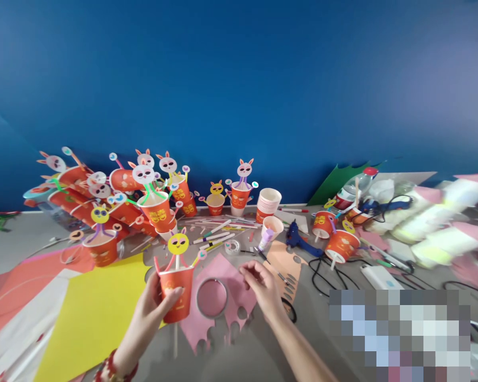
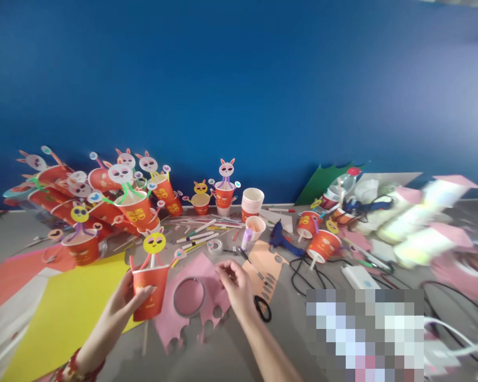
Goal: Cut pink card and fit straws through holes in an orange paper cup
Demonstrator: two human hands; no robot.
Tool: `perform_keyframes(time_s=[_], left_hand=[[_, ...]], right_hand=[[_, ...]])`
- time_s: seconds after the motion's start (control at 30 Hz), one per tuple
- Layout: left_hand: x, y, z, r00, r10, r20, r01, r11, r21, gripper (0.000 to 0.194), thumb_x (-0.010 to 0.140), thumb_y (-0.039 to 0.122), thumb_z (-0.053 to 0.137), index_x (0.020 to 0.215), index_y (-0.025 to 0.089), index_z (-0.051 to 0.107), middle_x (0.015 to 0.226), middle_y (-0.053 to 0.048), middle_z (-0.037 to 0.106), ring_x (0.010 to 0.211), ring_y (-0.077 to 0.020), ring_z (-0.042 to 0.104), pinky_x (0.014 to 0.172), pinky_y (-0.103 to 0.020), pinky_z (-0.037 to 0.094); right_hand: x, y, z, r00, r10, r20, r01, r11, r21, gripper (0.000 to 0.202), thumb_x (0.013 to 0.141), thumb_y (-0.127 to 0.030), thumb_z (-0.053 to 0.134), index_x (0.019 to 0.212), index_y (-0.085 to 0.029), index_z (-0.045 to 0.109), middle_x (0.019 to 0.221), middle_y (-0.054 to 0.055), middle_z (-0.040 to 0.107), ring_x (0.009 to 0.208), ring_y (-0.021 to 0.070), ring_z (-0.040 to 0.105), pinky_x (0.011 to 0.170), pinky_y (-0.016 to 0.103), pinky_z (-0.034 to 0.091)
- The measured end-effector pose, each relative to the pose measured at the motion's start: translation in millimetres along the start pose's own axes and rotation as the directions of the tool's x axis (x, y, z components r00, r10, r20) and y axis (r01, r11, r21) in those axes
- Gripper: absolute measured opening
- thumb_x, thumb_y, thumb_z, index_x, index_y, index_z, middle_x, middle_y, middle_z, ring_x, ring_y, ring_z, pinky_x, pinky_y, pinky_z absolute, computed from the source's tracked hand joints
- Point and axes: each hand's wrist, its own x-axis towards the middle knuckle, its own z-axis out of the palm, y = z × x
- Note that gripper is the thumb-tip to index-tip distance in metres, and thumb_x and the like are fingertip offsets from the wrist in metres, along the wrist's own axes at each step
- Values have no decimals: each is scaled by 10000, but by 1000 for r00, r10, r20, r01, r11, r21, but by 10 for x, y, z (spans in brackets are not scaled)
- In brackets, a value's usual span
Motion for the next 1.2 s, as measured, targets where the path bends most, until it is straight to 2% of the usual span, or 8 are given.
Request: perform_keyframes(time_s=[0.17, 0.3, 0.4, 0.6, 0.77, 0.97, 1.1, 1.2], left_hand=[[152, -52, -186, 990, 54, -134, -31, 986, 166, 673, 715, 581, 710, 1255, 222, 531, 1096, -82, 732, 949, -296, 718, 715, -362, 624], [256, -109, -282, 995, 64, -72, -45, 969, 243, 760, 740, 571, 699, 1357, 219, 428, 1072, -91, 739, 826, -276, 739, 642, -366, 622], [322, -170, -311, 991, 126, -51, -96, 915, 392, 787, 776, 552, 675, 1407, 209, 353, 1058, -97, 730, 797, -261, 729, 674, -381, 609], [370, -277, -308, 977, 214, -21, -163, 802, 574, 769, 842, 567, 591, 1436, 181, 290, 979, -88, 706, 737, -240, 714, 672, -370, 590], [332, -294, -359, 968, 249, -35, -169, 749, 640, 753, 851, 600, 551, 1436, 200, 296, 972, -70, 682, 605, -200, 673, 556, -331, 567], [226, -78, -422, 919, 386, -78, -210, 647, 733, 604, 863, 592, 538, 1337, 230, 443, 894, -13, 597, 469, -131, 520, 531, -310, 517], [89, 163, -272, 894, 446, 34, -377, 710, 595, 298, 907, 444, 546, 1096, 224, 613, 850, -34, 604, 567, -156, 543, 566, -283, 491], [-31, 280, -8, 908, 387, 158, -417, 811, 411, 180, 900, 377, 574, 910, 228, 675, 899, -62, 671, 691, -193, 613, 590, -276, 489]], right_hand=[[64, -127, -104, 984, -104, 148, 145, 943, -301, 179, 884, -385, 632, 855, -218, 690, 756, 22, 675, 654, 182, 610, 580, 257, 463], [299, -179, -109, 931, -281, 235, 366, 696, -618, 92, 917, -241, 563, 913, -250, 655, 850, 24, 702, 719, 190, 642, 656, 279, 487], [530, -135, -12, 911, -329, 250, 405, 587, -701, 82, 864, -168, 598, 888, -233, 642, 894, 49, 691, 800, 221, 634, 731, 313, 474], [784, 36, 223, 896, -353, 267, 422, 499, -757, 82, 810, -140, 648, 818, -217, 622, 890, 72, 672, 900, 266, 597, 829, 349, 435], [825, 89, 282, 906, -353, 232, 401, 542, -739, 93, 820, -142, 623, 762, -215, 612, 854, 67, 660, 872, 255, 596, 803, 329, 428], [836, 22, 204, 946, -301, 124, 317, 764, -561, 208, 879, -321, 600, 703, -214, 625, 730, 34, 659, 698, 197, 599, 675, 277, 441], [726, -102, 104, 974, -193, 117, 222, 914, -339, 335, 905, -479, 552, 759, -195, 655, 661, 13, 654, 579, 155, 560, 549, 238, 429], [505, -233, 86, 980, -137, 142, 167, 961, -220, 347, 904, -500, 565, 788, -187, 664, 699, 15, 653, 581, 138, 539, 545, 228, 422]])
